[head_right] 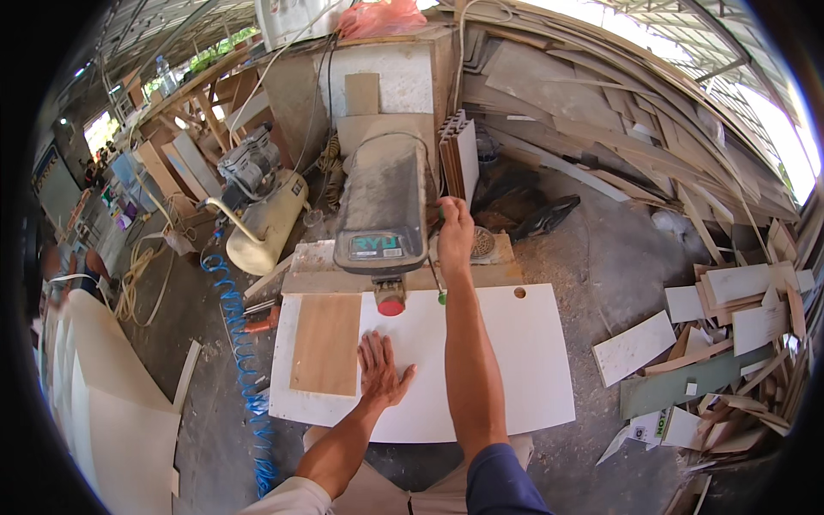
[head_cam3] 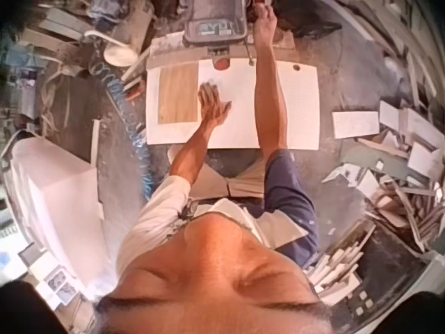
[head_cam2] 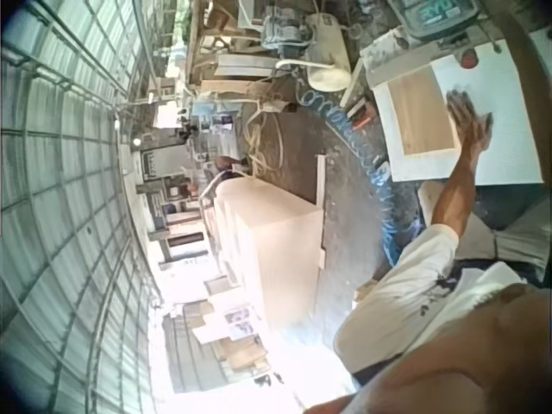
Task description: The person positions a white wood panel under a drill press, lowers the drill to create a hole, clears sawdust with an air blower, and then flips the panel to repeat the process.
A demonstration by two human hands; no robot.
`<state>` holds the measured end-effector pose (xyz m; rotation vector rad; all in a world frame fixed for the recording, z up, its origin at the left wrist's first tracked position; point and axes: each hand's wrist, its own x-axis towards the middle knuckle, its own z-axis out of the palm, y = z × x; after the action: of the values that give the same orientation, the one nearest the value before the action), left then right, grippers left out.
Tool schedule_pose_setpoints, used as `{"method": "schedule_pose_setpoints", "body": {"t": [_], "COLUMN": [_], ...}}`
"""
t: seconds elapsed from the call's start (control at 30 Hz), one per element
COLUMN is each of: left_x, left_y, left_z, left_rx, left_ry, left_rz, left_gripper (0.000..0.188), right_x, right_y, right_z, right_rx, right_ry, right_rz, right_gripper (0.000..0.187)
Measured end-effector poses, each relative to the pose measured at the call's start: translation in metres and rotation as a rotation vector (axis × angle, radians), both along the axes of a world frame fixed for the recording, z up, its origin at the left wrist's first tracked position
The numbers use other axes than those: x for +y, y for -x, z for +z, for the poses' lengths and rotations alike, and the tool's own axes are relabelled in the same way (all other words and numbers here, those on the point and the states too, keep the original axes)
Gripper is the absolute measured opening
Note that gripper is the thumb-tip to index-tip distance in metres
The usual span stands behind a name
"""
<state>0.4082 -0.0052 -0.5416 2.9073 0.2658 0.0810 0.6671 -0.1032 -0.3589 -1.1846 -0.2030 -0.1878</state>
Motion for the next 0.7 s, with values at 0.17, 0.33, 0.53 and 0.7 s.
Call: {"method": "schedule_pose_setpoints", "body": {"t": [0.17,0.33,0.53,0.7], "left_x": [0.005,0.0,0.005,-0.001], "left_y": [0.001,-0.002,0.0,-0.003], "left_z": [-0.004,-0.003,-0.007,-0.003], "left_rx": [0.004,0.007,0.009,0.046], "left_ry": [-0.012,0.002,-0.024,-0.015], "left_rz": [0.01,0.012,0.032,0.035], "left_gripper": [0.098,0.098,0.098,0.098], "right_x": [0.001,-0.001,0.001,0.0], "right_y": [0.016,0.005,0.022,0.017], "right_z": [0.013,-0.005,0.01,0.004], "right_rx": [0.025,0.002,0.037,0.011], "right_ry": [0.031,0.039,0.039,0.023], "right_rz": [0.011,-0.033,0.002,-0.001], "right_gripper": [0.026,0.026,0.026,0.026]}}
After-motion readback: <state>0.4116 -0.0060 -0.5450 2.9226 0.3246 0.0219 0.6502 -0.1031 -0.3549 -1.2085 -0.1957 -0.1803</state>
